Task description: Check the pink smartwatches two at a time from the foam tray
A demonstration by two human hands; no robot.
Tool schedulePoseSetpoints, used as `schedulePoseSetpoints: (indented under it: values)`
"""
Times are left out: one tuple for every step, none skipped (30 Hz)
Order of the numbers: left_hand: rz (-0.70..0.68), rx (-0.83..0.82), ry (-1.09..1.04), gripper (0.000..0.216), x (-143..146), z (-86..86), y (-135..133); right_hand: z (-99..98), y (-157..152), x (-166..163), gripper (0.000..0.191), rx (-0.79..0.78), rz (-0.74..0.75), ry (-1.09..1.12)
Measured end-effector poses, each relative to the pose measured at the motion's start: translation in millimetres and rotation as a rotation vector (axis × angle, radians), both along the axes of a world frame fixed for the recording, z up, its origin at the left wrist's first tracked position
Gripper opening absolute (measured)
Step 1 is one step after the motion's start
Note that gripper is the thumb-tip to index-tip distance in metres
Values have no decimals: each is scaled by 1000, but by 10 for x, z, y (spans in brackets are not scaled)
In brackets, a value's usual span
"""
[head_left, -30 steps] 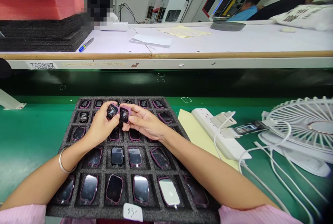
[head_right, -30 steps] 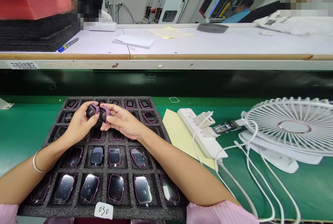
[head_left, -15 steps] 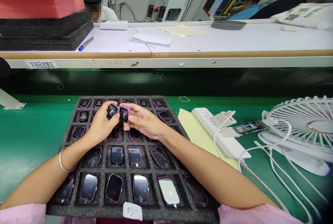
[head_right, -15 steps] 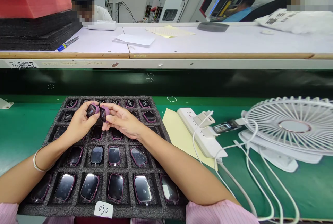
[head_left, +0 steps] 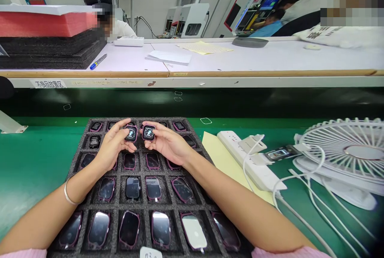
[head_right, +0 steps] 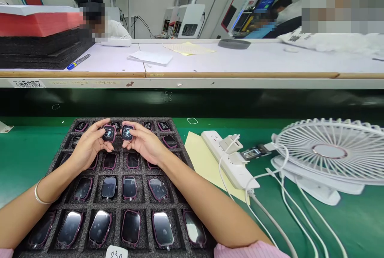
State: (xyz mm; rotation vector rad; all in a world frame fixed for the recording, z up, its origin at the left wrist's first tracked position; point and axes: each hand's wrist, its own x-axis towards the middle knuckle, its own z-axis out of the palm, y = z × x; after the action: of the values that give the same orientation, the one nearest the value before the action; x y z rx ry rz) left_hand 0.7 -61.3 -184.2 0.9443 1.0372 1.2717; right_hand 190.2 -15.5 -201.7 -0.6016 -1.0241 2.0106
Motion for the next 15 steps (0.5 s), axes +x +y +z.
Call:
schedulePoseSetpoints:
  values:
    - [-3, 14, 6, 56, 0, -1, -5, 7, -15, -1, 34, 25, -14, -16]
    - [-7, 29, 14, 55, 1, -2, -9, 13, -30, -2, 36, 52, -28, -31]
    - [-9, 43, 24, 53, 2, -4, -12, 18, -45, -2, 38, 82, -42, -45]
    - [-10, 57, 38, 51, 4, -6, -15, 20, -58, -3, 40, 115, -53, -58]
    - [-9, 68, 53, 49, 6, -7, -18, 20, -68, -3, 41, 147, -61, -69]
    - [-8, 75, 68, 47, 9, -7, -20, 18, -76, -4, 41, 175, -65, -81]
    - [-8, 79, 82, 46, 12, -7, -22, 16, -81, -5, 41, 200, -69, -93]
    - [-9, 80, 93, 45, 16, -6, -24, 12, -84, -7, 39, 222, -71, -107]
    - [-10, 80, 101, 43, 20, -6, -26, 8, -85, -8, 39, 241, -72, -122]
    - [-13, 81, 104, 42, 23, -5, -28, 4, -85, -10, 38, 257, -74, -135]
    - [-15, 83, 104, 41, 25, -6, -29, 1, -84, -12, 38, 271, -75, -147]
    - [-17, 85, 104, 40, 26, -6, -30, -2, -83, -13, 38, 282, -75, -155]
    - [-20, 85, 103, 40, 27, -7, -30, -4, -82, -15, 37, 291, -76, -161]
    - [-23, 85, 103, 39, 27, -7, -31, -6, -81, -15, 37, 296, -76, -165]
    - [-25, 84, 105, 39, 26, -7, -31, -7, -81, -16, 36, 297, -77, -166]
